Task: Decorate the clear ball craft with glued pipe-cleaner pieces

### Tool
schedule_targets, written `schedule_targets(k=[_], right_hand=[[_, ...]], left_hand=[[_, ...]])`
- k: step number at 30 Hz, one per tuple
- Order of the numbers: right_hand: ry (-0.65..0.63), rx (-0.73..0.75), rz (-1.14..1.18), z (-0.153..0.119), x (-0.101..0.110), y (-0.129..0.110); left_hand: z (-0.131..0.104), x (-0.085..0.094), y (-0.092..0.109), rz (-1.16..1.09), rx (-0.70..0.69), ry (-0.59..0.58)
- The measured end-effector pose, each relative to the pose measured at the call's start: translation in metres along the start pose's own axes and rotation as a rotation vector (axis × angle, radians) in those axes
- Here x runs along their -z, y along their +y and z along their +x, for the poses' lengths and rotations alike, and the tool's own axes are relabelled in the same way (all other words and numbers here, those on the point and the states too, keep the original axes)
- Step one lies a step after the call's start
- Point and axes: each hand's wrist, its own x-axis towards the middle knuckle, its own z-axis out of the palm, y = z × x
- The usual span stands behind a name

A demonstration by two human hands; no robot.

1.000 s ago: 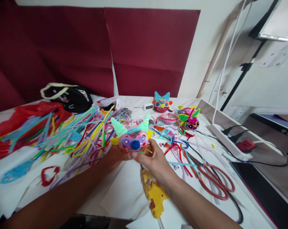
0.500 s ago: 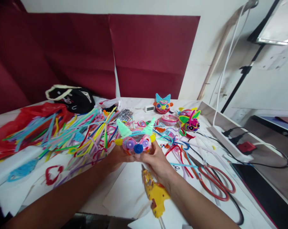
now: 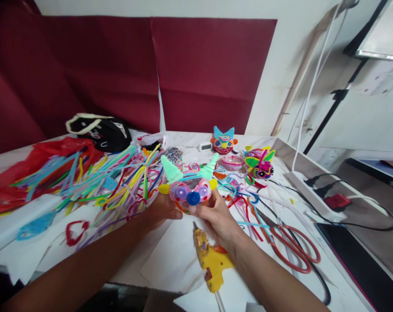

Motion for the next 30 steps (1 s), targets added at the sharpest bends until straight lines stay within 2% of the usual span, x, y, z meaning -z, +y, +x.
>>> schedule_targets(k=[4, 9, 16, 20, 23, 28, 30], right_hand=[[-0.015, 0.032, -0.007, 0.001, 0.007, -0.012], [-0.037, 0.106, -0.083, 0.011, 0.028, -0.023], [0.013, 0.258, -0.2, 0.015, 0.041, -0.023], [0.026, 0.282, -0.255, 0.016, 0.047, -0.017], [0.016, 0.309, -0.279, 0.017, 0.05, -0.018], [0.005, 0.333, -0.257, 0.013, 0.047, -0.028], [0.022, 0.344, -0.258, 0.011, 0.045, -0.03]], left_hand=[[0.003, 0.004, -0.004, -0.02, -0.03, 0.112], [0.001, 0.01, -0.002, 0.007, -0.015, 0.219], [0.0, 0.017, 0.0, 0.126, -0.07, 0.373], [0.0, 0.011, 0.009, 0.326, -0.096, 0.504], [0.001, 0.004, 0.023, 0.52, -0.192, 0.579], [0.003, -0.015, 0.049, 0.842, -0.339, 0.547], [0.005, -0.026, 0.061, 1.035, -0.444, 0.522]])
